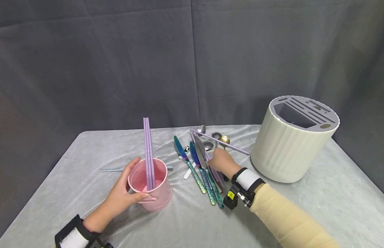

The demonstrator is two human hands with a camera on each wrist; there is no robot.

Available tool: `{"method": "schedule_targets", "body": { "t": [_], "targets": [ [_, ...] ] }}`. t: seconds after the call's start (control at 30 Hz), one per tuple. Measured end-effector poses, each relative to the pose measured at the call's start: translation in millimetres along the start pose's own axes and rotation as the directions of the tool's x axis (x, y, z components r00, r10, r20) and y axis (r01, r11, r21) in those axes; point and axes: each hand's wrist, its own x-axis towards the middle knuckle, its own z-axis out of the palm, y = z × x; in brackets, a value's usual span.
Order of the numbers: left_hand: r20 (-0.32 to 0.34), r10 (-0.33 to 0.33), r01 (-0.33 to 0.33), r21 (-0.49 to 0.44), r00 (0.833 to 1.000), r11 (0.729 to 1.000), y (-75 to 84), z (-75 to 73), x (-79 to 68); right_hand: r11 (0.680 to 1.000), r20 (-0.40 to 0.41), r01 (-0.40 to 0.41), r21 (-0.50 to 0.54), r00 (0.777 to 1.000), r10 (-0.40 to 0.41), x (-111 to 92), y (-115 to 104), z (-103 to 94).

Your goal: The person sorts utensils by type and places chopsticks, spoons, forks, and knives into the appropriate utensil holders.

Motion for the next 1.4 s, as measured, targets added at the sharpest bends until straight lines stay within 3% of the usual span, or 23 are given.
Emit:
{"method": "schedule_targets", "body": {
  "t": [0.23,0.53,0.67,0.73,0.8,0.93,1.03,1.2,1.3,1.33,1.4],
  "targets": [
    [0.0,0.006,-0.006,0.02,1.0,1.0,0.8,-0.2,0.1,0.999,0.052,0.045,0.023,0.998,-0.046,-15,11,-13.3],
    [0.008,0.006,-0.006,0.015,1.0,1.0,1.8,0.0,2.1,0.975,0.163,-0.015,0.222,0.986,-0.022,-55,31,-26.0],
    [0.008,0.006,-0.006,0.02,1.0,1.0,2.0,-0.4,2.3,0.948,0.177,0.017,0.318,0.981,-0.077,-70,35,-30.4],
    [0.006,0.007,-0.007,0.023,1.0,1.0,2.1,-0.8,2.8,0.918,0.163,0.064,0.391,0.977,-0.138,-74,32,-32.6],
    [0.004,0.006,-0.006,0.022,1.0,1.0,2.2,-1.2,3.3,0.869,0.132,0.117,0.481,0.97,-0.204,-77,25,-34.7],
    [0.006,0.002,-0.002,0.016,1.0,1.0,2.1,-1.3,3.8,0.765,-0.008,0.23,0.602,0.959,-0.282,-80,-3,-36.9],
    [0.01,-0.001,0.001,0.015,1.0,1.0,1.7,-1.2,2.8,0.679,-0.132,0.306,0.667,0.946,-0.296,-82,-30,-36.3],
    [0.009,0.009,-0.009,0.016,1.0,1.0,0.2,-1.5,1.0,0.509,-0.304,0.436,0.742,0.896,-0.325,-79,-77,-28.7],
    [0.012,0.016,-0.016,0.015,1.0,1.0,-0.4,-1.3,0.2,0.475,-0.354,0.489,0.732,0.868,-0.348,-76,-98,-18.1],
    [0.014,0.017,-0.017,0.013,1.0,1.0,-0.5,-1.0,-0.1,0.475,-0.361,0.502,0.723,0.86,-0.36,-75,-103,-13.4],
    [0.021,0.014,-0.014,0.011,1.0,1.0,-0.3,-0.4,-0.6,0.511,-0.357,0.519,0.685,0.851,-0.385,-73,-109,-3.6]
  ]
}}
